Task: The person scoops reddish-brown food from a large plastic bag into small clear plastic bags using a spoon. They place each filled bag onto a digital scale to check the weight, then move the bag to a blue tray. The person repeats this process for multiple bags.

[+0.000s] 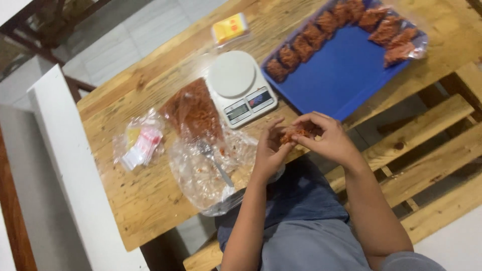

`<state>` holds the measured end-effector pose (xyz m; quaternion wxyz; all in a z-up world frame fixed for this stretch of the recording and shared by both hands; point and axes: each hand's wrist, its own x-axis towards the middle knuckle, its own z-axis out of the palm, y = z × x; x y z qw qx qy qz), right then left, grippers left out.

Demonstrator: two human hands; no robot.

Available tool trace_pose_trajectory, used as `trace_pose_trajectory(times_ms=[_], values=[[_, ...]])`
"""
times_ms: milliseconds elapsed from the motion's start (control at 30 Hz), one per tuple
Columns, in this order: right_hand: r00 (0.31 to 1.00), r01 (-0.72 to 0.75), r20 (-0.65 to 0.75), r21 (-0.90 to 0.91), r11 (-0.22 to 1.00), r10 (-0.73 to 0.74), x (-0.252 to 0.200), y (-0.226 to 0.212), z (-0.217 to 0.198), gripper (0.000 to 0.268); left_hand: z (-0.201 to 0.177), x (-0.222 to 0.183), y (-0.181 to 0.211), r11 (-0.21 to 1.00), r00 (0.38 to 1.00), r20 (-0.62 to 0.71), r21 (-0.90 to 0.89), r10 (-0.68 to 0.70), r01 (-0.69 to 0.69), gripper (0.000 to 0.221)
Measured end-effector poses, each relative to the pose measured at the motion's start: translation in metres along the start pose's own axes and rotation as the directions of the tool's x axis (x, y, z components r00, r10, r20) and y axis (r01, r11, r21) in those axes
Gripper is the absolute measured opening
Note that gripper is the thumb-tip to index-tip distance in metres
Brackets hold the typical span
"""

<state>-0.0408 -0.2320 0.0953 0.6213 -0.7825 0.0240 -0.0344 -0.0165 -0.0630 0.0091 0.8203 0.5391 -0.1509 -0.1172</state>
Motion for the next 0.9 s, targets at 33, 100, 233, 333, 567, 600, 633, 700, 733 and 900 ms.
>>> trace_pose_trajectory(times_ms=[33,100,233,333,567,600,633,700,733,900], values=[[1.0,-0.004,-0.02,-0.001,1.0,0.004,0.001,-0.002,-0.005,0.035,-0.001,0.006,-0.004,1.0,1.0,0.019,-0.002,-0.007,0.007,0.066],[0.998,0.07,0.011,-0.178,0.982,-0.07,0.0,-0.006,-0.015,0.03,-0.003,0.015,-0.013,0.995,0.999,-0.038,0.096,-0.037,0.041,0.079],[0.997,-0.001,-0.078,-0.204,0.979,-0.016,-0.002,0.007,-0.037,0.025,0.032,0.03,0.007,0.997,0.997,-0.001,0.034,-0.075,0.075,0.07],[0.99,-0.036,-0.143,-0.239,0.97,0.002,0.002,0.009,-0.055,0.023,0.054,0.047,0.008,0.994,0.999,-0.021,0.098,-0.048,0.05,0.061],[0.947,-0.037,-0.304,-0.418,0.908,-0.101,0.049,0.037,-0.118,0.047,0.095,0.121,-0.015,0.929,0.999,0.033,0.369,-0.032,0.018,0.044],[0.947,-0.014,-0.28,-0.533,0.846,-0.16,0.056,0.05,-0.127,0.051,0.1,0.13,-0.021,0.898,0.997,0.068,0.44,-0.035,0.002,0.042],[0.947,-0.021,-0.284,-0.528,0.849,-0.153,0.062,0.068,-0.137,0.051,0.106,0.136,-0.031,0.896,0.997,0.07,0.443,-0.044,0.008,0.042],[0.919,0.009,-0.292,-0.658,0.753,-0.266,0.086,0.1,-0.162,0.034,0.119,0.16,-0.049,0.782,0.986,0.144,0.623,-0.083,-0.025,0.041],[0.918,0.01,-0.293,-0.658,0.753,-0.268,0.092,0.115,-0.169,0.034,0.119,0.169,-0.067,0.782,0.986,0.145,0.623,-0.081,-0.028,0.041],[0.901,-0.117,-0.386,-0.657,0.745,-0.199,0.106,0.157,-0.191,0.017,0.147,0.189,-0.09,0.635,0.93,0.338,0.752,-0.142,-0.177,0.043]])
